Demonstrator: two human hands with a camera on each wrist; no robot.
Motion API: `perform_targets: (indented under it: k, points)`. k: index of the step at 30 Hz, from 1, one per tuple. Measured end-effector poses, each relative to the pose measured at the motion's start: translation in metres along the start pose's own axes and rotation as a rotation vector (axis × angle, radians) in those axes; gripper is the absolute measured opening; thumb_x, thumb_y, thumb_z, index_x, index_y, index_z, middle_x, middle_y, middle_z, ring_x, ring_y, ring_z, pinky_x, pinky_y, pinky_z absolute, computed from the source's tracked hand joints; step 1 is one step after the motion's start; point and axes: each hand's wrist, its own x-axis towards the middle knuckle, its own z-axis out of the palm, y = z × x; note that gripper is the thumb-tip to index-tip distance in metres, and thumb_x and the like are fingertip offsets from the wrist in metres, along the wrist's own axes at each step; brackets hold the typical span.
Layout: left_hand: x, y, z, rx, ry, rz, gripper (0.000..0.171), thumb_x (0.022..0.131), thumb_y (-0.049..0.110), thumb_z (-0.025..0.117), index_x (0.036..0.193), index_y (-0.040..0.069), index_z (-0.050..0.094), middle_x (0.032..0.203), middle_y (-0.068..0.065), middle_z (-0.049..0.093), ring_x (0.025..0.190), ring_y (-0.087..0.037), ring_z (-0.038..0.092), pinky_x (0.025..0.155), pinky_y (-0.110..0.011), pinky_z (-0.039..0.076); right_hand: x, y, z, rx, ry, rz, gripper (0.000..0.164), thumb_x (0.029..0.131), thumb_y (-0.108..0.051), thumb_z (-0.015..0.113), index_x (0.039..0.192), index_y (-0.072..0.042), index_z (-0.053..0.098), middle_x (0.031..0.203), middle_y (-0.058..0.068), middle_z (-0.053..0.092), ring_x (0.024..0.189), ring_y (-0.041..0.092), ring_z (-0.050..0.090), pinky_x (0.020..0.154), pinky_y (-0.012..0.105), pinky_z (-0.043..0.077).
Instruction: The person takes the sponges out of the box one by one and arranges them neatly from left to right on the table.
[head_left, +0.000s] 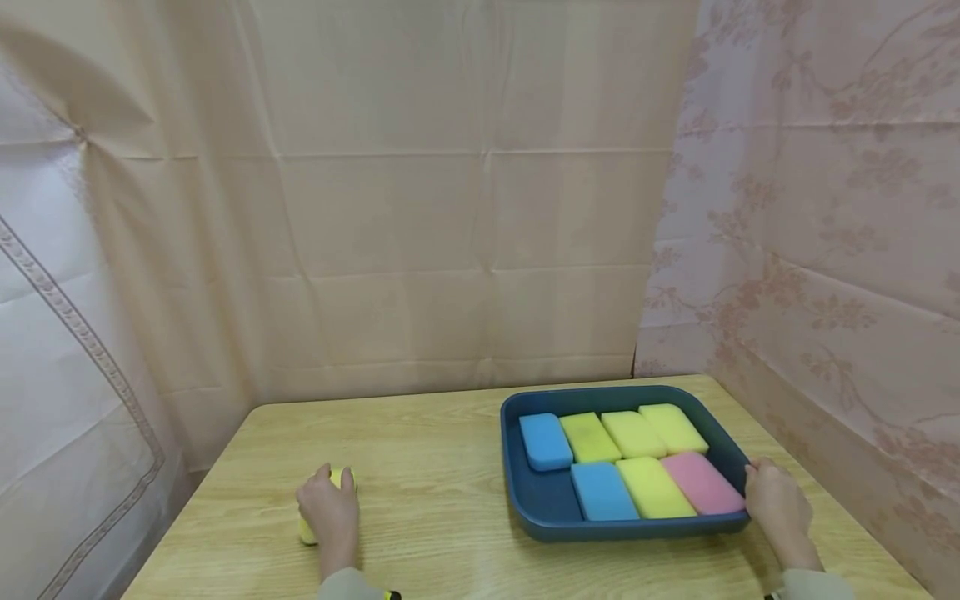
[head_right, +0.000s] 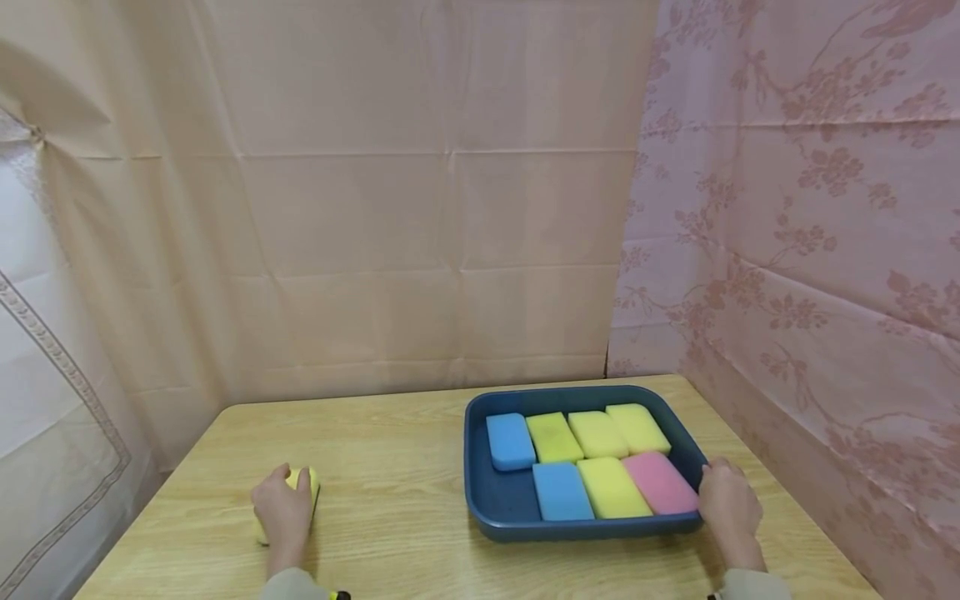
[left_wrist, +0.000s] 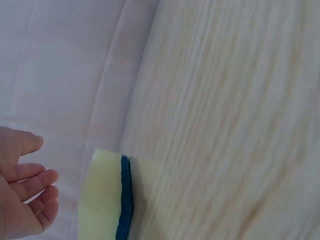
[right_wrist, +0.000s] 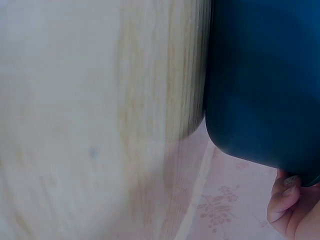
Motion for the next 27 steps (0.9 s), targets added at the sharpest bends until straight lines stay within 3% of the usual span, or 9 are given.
perform_targets:
  k: [9,18,27]
  points:
    - [-0.008,0.019,0.011,-0.027,0.007,0.042,0.031,0.080,0.005,0.062,0.100,-0.017,0.055,0.096,-0.032,0.056,0.086,-0.045,0.048,0.072,-0.049,0.038,-0.001,-0.001,0.000,0.005,0.002,0.008,0.025,0.090,-0.008,0.040,0.099,0.013,0.049,0.090,0.033,0.052,0.083,0.053,0.048,0.057,0.053,0.041]
    - [-0.014,0.032,0.013,-0.051,-0.043,0.005,0.033,0.082,0.007,0.061,0.104,-0.016,0.054,0.101,-0.031,0.056,0.090,-0.042,0.047,0.077,-0.047,0.039,-0.001,0.001,0.001,-0.001,0.002,0.006,0.026,0.090,-0.008,0.040,0.100,0.013,0.049,0.090,0.033,0.052,0.082,0.053,0.049,0.057,0.053,0.042]
    - [-0.019,0.047,0.016,-0.076,-0.030,0.084,0.030,0.081,0.006,0.063,0.100,-0.015,0.057,0.096,-0.030,0.058,0.088,-0.042,0.050,0.073,-0.048,0.041,-0.001,0.000,0.001,0.006,0.016,-0.006,0.025,0.090,-0.008,0.040,0.099,0.014,0.049,0.090,0.033,0.052,0.082,0.053,0.049,0.057,0.052,0.042]
